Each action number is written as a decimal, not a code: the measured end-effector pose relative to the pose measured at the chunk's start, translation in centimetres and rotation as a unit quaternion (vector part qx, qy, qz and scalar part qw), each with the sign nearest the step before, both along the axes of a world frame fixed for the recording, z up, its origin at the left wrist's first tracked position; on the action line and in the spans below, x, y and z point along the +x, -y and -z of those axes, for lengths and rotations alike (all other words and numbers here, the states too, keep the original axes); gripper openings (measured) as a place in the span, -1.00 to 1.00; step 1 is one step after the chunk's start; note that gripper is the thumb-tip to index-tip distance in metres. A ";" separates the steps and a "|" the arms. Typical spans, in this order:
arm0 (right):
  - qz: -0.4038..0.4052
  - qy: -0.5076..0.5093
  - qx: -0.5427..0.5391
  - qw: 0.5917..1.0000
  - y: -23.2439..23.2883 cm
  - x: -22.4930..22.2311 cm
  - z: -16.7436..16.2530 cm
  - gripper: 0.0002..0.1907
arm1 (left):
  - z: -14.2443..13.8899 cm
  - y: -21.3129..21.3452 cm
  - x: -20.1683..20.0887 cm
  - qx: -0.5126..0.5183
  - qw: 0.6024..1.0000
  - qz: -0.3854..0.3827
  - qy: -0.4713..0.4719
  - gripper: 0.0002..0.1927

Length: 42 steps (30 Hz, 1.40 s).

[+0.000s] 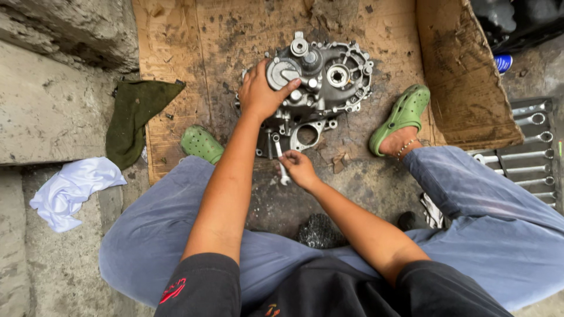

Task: The person uses a wrench to tighten bolts on a disassembled engine casing placed on cardboard. The person holds the casing steady with one hand while turning the wrench with the other.

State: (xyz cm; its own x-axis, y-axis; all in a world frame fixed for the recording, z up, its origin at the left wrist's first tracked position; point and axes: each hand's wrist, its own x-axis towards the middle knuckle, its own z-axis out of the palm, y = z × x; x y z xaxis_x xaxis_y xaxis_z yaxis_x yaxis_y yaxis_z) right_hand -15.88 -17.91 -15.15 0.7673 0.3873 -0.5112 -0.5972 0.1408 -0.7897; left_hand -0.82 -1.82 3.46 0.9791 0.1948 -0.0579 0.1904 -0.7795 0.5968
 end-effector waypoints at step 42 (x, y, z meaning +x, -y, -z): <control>0.108 -0.060 0.005 0.992 -3.7 -1.2 -1.2 -0.72 | 0.0 0.0 0.0 -0.003 0.999 0.002 0.032 0.04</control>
State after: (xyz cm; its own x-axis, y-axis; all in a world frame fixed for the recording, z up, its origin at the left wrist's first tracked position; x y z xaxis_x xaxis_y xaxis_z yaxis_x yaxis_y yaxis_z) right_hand -17.05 -14.25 -13.95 0.7662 0.2268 -0.6012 -0.6425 0.2827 -0.7122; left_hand -0.83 -1.79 3.43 0.9816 0.1908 0.0041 0.1485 -0.7769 0.6118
